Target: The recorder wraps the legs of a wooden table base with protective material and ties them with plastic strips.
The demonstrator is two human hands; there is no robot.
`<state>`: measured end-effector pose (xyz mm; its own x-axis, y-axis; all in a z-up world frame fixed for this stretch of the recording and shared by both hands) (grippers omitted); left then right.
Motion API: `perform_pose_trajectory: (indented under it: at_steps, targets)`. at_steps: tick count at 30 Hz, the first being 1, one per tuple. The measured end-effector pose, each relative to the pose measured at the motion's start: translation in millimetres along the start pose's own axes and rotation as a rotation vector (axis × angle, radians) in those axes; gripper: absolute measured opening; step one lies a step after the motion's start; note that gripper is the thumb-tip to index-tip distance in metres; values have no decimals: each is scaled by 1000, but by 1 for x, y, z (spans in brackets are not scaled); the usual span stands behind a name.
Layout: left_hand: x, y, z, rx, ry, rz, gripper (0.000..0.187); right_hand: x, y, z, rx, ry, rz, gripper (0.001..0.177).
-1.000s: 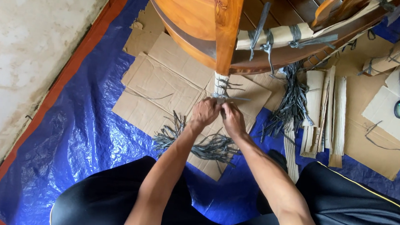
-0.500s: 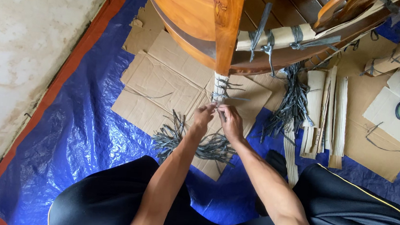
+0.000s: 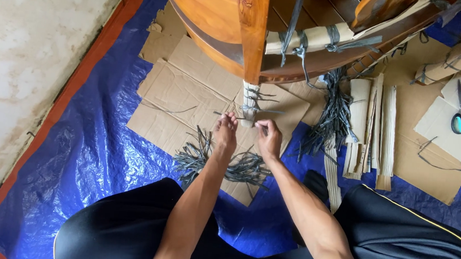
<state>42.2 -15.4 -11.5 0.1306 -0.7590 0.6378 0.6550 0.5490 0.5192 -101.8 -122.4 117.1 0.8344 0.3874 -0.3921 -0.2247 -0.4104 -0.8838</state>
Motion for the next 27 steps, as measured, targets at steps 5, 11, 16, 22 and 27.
perform_pose_trajectory:
  at_steps: [5, 11, 16, 22, 27]
  targets:
    - [-6, 3, -10, 9, -20, -19, 16, 5, 31, -1, 116, 39, -59, 9]
    - [-25, 5, -37, 45, -86, -10, 13, 7, 81, -6, 232, 80, 3, 14]
    - [-15, 17, -33, 53, -70, -12, 11, 2, 77, -19, 275, 66, -47, 13]
    - [-17, 17, -56, 61, -15, -20, 11, -6, 58, -24, 258, 81, -14, 15]
    - [-3, 30, -47, 138, -72, -27, 7, -6, 74, -33, 118, 79, 145, 17]
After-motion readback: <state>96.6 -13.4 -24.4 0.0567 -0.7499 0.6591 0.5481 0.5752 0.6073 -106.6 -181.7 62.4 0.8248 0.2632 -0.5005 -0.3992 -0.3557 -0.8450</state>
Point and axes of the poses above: each hand's wrist, its own z-axis away from the middle knuckle, its own x-axis out of the palm, y = z × x, the point moved 5 cm from there along -z, towards the middle knuckle, and after that the axes turned 1 degree about z, right-handed, at the moved point
